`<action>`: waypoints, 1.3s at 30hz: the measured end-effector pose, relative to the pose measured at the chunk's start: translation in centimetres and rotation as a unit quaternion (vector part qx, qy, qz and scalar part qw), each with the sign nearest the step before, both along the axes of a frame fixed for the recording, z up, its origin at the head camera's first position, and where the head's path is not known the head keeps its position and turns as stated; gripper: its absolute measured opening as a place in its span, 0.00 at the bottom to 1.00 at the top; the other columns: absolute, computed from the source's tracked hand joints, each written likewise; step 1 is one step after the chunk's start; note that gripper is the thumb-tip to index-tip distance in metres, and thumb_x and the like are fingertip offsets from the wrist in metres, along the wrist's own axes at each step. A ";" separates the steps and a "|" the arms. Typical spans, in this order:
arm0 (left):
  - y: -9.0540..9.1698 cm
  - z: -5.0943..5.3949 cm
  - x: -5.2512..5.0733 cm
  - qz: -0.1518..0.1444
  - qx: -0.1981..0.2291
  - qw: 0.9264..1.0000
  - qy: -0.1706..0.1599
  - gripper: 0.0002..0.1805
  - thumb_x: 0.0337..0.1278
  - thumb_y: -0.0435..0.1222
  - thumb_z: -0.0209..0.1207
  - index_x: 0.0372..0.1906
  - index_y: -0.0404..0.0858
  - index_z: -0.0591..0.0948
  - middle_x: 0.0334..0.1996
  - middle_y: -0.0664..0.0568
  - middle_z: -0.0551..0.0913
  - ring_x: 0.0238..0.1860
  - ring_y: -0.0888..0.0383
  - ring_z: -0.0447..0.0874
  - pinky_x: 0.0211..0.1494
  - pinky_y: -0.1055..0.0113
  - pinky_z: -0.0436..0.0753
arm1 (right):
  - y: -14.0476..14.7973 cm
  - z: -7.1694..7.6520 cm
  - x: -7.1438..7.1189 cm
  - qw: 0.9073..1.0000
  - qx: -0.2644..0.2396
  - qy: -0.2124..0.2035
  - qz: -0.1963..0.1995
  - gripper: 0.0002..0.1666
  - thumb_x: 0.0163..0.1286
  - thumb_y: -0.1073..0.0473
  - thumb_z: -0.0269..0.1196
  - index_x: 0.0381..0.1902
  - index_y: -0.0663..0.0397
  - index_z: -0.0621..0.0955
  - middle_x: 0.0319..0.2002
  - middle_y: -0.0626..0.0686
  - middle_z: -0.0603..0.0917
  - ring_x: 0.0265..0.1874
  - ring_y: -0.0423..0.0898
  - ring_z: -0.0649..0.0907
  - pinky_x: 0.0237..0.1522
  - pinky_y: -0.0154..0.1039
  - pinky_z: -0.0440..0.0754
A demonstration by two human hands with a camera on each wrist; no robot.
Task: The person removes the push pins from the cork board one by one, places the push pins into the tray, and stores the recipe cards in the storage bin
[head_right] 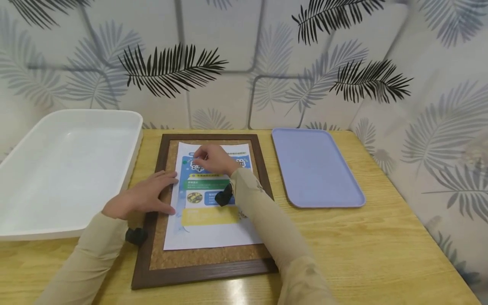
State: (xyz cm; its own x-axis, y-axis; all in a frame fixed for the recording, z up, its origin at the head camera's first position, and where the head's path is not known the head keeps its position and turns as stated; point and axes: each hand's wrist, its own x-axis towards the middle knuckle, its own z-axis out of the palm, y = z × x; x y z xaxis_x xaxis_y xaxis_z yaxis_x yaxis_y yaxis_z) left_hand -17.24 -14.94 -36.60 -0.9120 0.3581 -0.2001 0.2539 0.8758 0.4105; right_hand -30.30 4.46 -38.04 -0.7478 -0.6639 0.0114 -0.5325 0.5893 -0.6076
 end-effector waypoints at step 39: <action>-1.0 -0.5 -0.4 -0.018 0.041 0.999 0.021 0.43 0.41 0.45 0.74 0.63 0.29 0.71 0.70 0.36 0.63 0.72 0.34 0.53 0.69 0.41 0.63 | -4.0 -1.0 -0.9 0.998 0.061 0.004 -0.034 0.10 0.68 0.58 0.60 0.39 0.59 0.84 0.30 0.51 0.84 0.25 0.39 0.75 0.32 0.28 0.72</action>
State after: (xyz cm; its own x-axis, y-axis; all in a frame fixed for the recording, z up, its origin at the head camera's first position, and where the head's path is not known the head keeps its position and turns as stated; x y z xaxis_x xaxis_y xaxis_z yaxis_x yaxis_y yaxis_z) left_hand -17.59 -15.91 -37.05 -0.9047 0.4053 -0.1313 0.3037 0.8296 0.4685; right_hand -31.24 0.42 -39.06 -0.7915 -0.6082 -0.0605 -0.4928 0.6935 -0.5256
